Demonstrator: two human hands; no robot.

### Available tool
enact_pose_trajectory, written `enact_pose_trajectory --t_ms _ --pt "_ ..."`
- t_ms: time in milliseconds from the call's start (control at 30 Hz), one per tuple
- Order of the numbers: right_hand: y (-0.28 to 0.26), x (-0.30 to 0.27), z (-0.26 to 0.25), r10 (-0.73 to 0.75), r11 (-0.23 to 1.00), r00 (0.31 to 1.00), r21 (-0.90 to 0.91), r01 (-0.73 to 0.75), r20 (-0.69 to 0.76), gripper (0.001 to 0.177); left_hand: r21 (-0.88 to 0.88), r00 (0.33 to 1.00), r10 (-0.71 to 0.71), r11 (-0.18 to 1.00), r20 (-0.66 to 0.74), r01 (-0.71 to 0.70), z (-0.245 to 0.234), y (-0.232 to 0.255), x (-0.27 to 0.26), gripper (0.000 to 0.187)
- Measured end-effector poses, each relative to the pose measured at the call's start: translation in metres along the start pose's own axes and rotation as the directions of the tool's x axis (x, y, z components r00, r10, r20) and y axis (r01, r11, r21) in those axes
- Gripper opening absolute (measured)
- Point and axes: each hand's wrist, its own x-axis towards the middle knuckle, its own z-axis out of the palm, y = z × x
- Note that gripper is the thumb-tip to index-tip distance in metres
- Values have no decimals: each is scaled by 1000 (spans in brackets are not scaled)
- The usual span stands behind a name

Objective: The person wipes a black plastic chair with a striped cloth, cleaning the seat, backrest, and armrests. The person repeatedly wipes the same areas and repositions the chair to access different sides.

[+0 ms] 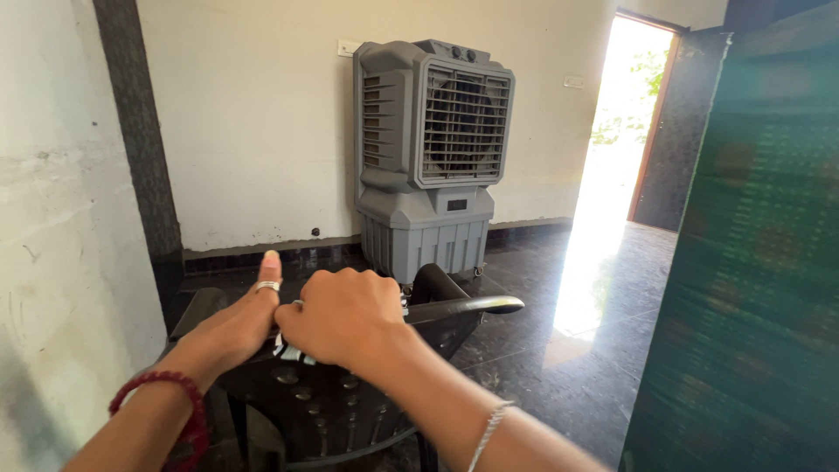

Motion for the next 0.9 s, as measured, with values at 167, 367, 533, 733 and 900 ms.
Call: enact_pose_trajectory --t_ms 167,367,533,733,900 --pt "99 31 0 17 978 997 207 -32 73 52 83 993 -112 990 -26 114 2 3 -4 86" --pt "208 64 7 164 962 984 210 -174 64 55 200 995 -88 975 -47 96 4 9 -7 85" --pt "87 56 4 145 989 969 14 -150 199 58 161 997 -67 984 -44 73 5 7 -6 82" --pt "-16 14 13 13 1000 1000 16 -13 -9 50 52 983 -60 996 -172 70 1 -14 0 89" --pt "110 40 -4 -62 981 990 190 37 129 56 107 982 -76 990 -171 95 4 -8 0 87"
